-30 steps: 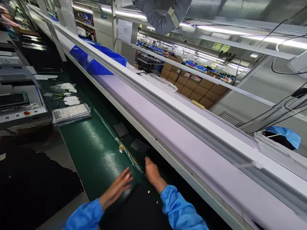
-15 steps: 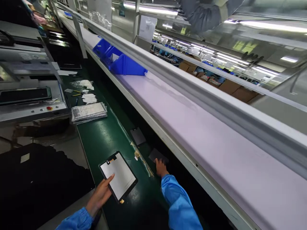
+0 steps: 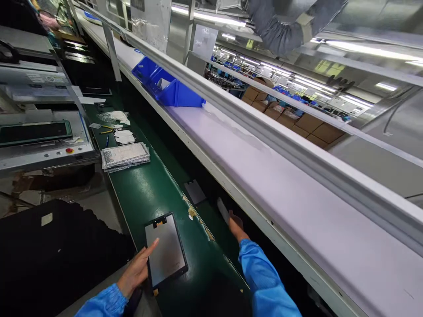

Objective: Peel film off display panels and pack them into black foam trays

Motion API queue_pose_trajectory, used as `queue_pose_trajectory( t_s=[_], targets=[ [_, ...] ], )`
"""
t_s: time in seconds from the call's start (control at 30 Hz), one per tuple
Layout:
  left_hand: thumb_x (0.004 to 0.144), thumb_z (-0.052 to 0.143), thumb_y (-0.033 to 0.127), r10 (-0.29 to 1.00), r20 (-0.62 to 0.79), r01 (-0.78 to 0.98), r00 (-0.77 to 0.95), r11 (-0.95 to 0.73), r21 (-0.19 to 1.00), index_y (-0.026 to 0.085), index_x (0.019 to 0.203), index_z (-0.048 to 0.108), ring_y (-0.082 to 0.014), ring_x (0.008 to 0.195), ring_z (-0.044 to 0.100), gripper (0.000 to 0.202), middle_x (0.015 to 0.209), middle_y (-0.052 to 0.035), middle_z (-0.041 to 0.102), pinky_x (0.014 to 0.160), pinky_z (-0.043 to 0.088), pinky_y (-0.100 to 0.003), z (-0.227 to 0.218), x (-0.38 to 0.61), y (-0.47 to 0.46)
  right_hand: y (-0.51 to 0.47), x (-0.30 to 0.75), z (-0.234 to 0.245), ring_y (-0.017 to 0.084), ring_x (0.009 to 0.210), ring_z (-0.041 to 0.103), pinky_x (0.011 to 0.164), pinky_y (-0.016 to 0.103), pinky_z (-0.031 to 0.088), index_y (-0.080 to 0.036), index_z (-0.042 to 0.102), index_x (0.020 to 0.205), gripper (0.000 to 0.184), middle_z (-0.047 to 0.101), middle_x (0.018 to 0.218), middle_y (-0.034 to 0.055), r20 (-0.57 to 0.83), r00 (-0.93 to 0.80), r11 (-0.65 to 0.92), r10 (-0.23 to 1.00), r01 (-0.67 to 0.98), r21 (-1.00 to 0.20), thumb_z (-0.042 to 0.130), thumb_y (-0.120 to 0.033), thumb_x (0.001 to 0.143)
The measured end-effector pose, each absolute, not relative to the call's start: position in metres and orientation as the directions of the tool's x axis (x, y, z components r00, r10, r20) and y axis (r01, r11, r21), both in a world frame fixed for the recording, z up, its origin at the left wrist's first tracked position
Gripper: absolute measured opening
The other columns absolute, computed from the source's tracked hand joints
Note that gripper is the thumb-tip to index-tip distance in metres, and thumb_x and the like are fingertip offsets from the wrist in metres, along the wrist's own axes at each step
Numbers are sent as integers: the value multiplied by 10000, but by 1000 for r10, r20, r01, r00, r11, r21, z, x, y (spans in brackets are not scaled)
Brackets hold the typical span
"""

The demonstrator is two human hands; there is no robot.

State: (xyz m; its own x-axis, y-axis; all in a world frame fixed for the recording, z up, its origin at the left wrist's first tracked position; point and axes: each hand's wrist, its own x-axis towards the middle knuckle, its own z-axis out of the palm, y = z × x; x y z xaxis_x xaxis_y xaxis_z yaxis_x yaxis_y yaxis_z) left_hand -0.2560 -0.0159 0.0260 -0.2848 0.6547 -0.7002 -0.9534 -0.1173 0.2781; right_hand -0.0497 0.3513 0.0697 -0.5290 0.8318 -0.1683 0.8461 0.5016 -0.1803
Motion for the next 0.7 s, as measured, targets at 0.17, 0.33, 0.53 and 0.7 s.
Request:
queue_pose_trajectory(
  t_s=[0.17, 0.33, 0.53, 0.7],
  targets=[
    [798, 813, 294, 814, -549, -959, -189, -33, 282, 82, 1054, 702, -349, 1042, 736, 350, 992, -171, 807, 965, 598, -470, 68, -246, -12, 266, -55, 149, 236, 1032, 662, 927, 364, 501, -162, 579, 1252, 372, 709, 1112, 96, -89, -674, 547, 733, 663, -512, 493, -300, 917],
    [805, 805, 278, 875, -466, -944, -135, 29, 327, 98, 1036, 709, -333, 1023, 745, 307, 997, -154, 809, 959, 604, -453, 105, -234, -26, 127, -51, 168, 246, 1034, 668, 930, 400, 522, -205, 623, 1140, 330, 719, 1096, 64, -45, -640, 284, 767, 402, -870, 578, -405, 881],
    [778, 828, 303, 882, -470, -859, 17, 254, 444, 100, 1102, 706, -332, 1046, 737, 401, 1020, -160, 806, 959, 598, -430, 120, -209, -57, 9, -21, 146, 265, 1138, 655, 966, 435, 532, -230, 581, 1308, 507, 697, 1236, 88, -75, -424, 21, 903, 216, -976, 510, -573, 941],
    [738, 849, 327, 866, -478, -775, 149, 403, 487, 106, 1069, 727, -355, 1036, 736, 416, 1039, -178, 799, 947, 591, -449, 123, -159, -67, -55, 19, 123, 280, 1364, 501, 1164, 469, 380, -246, 517, 1416, 624, 566, 1456, 91, 32, -148, 69, 988, 251, -966, 563, -607, 910]
  ],
)
